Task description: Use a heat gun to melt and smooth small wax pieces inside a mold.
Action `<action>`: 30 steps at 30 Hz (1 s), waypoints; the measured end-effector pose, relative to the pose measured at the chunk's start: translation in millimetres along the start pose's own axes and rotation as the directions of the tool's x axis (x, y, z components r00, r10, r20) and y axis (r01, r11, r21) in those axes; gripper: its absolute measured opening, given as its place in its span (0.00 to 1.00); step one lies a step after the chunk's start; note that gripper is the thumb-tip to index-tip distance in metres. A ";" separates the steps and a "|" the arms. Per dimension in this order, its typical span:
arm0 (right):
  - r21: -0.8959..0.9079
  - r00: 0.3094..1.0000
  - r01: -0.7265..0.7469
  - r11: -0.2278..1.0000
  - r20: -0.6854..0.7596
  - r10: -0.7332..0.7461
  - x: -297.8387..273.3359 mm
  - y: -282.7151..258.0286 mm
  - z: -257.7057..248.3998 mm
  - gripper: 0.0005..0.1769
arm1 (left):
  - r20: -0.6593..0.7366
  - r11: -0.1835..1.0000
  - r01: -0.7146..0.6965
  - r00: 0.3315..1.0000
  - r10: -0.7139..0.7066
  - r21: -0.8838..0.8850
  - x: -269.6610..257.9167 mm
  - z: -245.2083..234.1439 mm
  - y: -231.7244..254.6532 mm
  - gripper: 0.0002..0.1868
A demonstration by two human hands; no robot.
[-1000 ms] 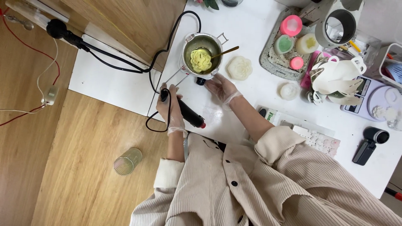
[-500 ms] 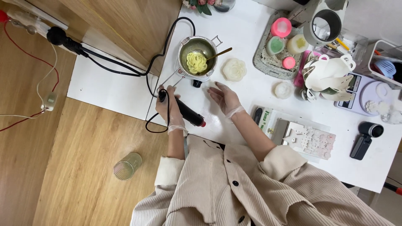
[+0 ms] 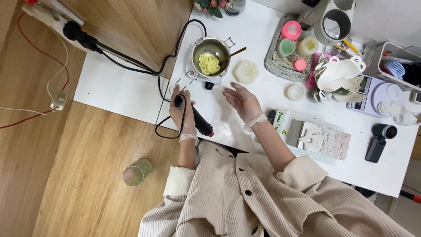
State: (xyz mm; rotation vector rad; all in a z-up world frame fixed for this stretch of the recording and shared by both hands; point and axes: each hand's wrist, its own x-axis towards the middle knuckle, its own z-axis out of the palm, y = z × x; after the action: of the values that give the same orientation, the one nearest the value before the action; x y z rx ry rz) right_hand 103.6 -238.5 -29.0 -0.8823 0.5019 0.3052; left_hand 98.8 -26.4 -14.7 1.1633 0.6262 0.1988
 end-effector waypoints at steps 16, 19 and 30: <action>-0.300 0.979 0.152 0.942 -0.085 -0.185 58.0 -20.7 3.9 0.23 | 0.022 0.995 -0.027 0.999 0.025 0.101 12.0 -18.5 -2.3 0.27; -0.331 0.979 0.171 0.928 -0.054 -0.199 63.2 -26.1 1.2 0.24 | 0.018 0.989 -0.015 1.000 0.012 0.148 10.1 -17.3 3.7 0.28; -0.459 0.995 0.046 0.887 -0.062 -0.083 59.4 -49.9 34.7 0.24 | 0.000 0.981 -0.017 1.000 0.018 0.195 9.4 -20.2 7.1 0.29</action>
State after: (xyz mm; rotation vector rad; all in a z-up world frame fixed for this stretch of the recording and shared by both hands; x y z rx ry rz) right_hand 186.4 -238.0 -9.6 -1.3741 0.4807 0.3346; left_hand 96.5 -3.2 -16.6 1.3577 0.6474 0.1556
